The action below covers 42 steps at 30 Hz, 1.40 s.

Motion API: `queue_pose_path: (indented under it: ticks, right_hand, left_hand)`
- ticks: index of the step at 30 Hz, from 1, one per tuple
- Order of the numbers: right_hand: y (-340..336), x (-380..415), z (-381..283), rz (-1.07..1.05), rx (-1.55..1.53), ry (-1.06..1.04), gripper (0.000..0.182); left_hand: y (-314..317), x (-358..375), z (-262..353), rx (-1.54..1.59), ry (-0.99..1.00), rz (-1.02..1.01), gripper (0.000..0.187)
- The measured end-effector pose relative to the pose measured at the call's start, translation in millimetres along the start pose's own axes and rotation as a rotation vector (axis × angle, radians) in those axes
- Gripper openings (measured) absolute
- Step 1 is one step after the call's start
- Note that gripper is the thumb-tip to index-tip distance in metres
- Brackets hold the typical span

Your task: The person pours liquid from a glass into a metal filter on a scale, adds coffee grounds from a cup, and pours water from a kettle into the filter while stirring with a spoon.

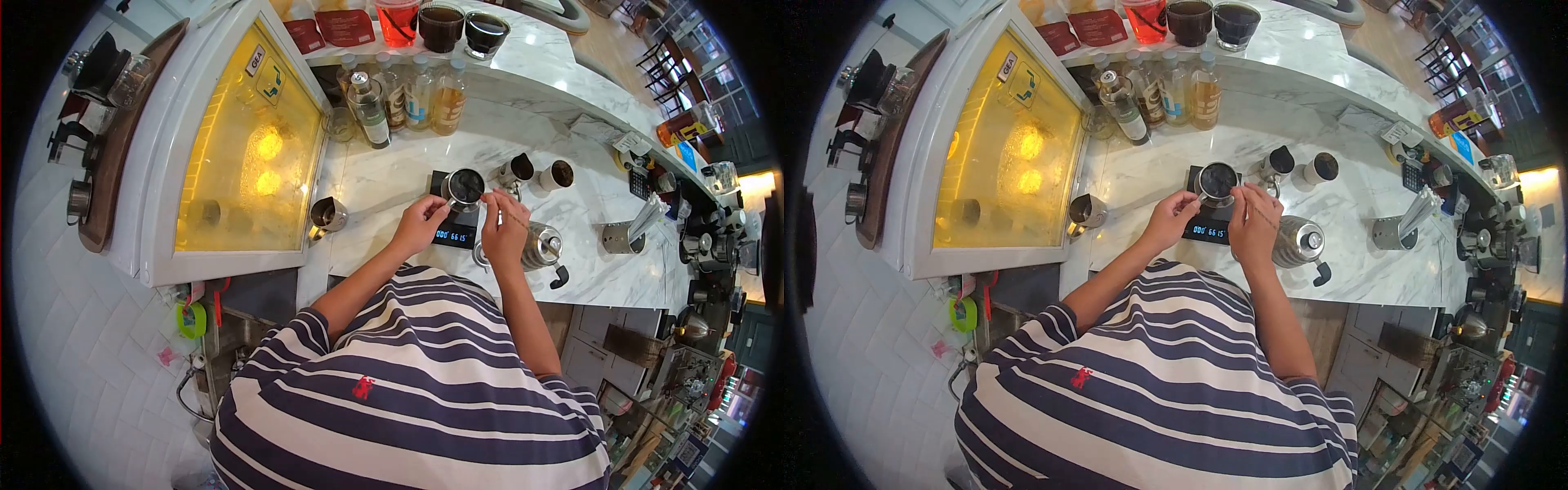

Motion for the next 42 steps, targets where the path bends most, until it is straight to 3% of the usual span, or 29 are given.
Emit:
queue_pose_path:
  ticks: [42]
  right_hand:
    - [6.5,5.7,6.9,-0.067,-0.065,-0.048,0.012]
  left_hand:
    - [1.5,-0.1,-7.8,-0.002,-0.004,0.0,0.02]
Point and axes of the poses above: each hand's wrist, its own x-axis away from the middle knuckle, its own y-axis out of the palm, z = x × y, the point moved 6 cm from there along -x, towards the middle knuckle, and after that the axes turned 15 degrees about x, right-handed, at the moved point
